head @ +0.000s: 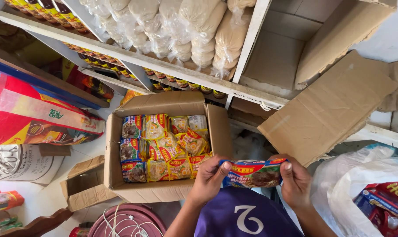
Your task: Stocking instant noodles from a cardboard box onto grocery store shelves.
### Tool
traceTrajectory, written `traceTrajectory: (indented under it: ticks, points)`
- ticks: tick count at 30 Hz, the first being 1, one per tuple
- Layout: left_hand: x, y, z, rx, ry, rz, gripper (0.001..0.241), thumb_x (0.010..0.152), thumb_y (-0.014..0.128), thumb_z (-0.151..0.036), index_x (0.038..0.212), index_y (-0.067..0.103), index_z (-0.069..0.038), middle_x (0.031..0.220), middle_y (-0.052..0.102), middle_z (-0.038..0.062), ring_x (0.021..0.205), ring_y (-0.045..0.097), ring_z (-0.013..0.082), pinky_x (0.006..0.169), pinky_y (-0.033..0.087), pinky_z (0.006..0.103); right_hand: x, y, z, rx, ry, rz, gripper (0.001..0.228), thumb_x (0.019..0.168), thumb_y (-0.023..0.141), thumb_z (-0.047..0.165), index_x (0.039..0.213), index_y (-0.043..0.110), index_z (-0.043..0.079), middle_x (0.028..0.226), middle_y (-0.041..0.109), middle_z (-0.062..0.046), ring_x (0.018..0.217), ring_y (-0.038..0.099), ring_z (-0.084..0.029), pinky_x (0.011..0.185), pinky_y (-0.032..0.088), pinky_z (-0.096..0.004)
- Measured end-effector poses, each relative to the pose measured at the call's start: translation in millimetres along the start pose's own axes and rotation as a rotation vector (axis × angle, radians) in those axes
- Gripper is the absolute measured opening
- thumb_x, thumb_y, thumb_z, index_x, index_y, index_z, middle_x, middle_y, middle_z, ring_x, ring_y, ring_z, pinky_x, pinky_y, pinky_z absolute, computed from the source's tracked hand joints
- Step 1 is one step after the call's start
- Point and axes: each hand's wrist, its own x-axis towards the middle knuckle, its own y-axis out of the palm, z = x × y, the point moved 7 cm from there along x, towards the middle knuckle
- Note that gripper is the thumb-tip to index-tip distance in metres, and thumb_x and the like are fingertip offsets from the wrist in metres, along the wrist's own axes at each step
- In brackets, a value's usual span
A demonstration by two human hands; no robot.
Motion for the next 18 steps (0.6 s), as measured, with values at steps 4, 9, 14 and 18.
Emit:
traceTrajectory:
  ticks: [4,9,14,18]
  points:
    - [0.1,5.1,-2.6,-0.093,-0.006,-0.077,0.02,0.1,0.063,-0.009,0.109,0.074,0.005,0.111,0.078,0.012,0.084,0.064,0.0127,0.078,0.053,0.025,-0.8,-2.2,4.4,-0.181,-0.092,-0.091,0.029,0.11,0.046,0.019,0.103,0.064,-0.002,0.088,0.065,-0.003,0.071,0.05,-0.009,0.068,0.043,-0.022]
    - [-2.9,-2.2,-3.5,0.212,0.08,-0.344,0.019,0.102,0.061,-0.014,0.091,0.067,0.0,0.065,0.056,0.001,0.056,0.044,0.0097,0.05,0.039,0.0275,-2.1,-4.3,1.2,-0.323,-0.039,-0.151,0.029,0.107,0.053,0.02,0.095,0.067,-0.002,0.068,0.053,0.002,0.061,0.04,-0.008,0.057,0.037,-0.023]
    - [-3.8,-0.5,7.6,0.183,0.006,-0.357,0.032,0.107,0.055,-0.025,0.083,0.06,-0.003,0.064,0.053,-0.001,0.054,0.043,0.0076,0.048,0.04,0.0276,-2.0,-13.5,-21.3,-0.24,0.108,-0.164,0.033,0.108,0.056,0.019,0.086,0.065,-0.003,0.066,0.051,0.003,0.06,0.037,-0.006,0.053,0.033,-0.023]
    - [-4.3,0.1,15.4,-0.002,-0.009,-0.369,0.037,0.11,0.048,-0.024,0.078,0.053,-0.006,0.07,0.048,-0.004,0.062,0.038,0.0062,0.056,0.039,0.026,-1.6,-13.2,-29.3,-0.144,0.159,-0.157,0.038,0.109,0.056,0.021,0.078,0.06,0.0,0.067,0.049,0.004,0.062,0.036,-0.005,0.054,0.033,-0.022]
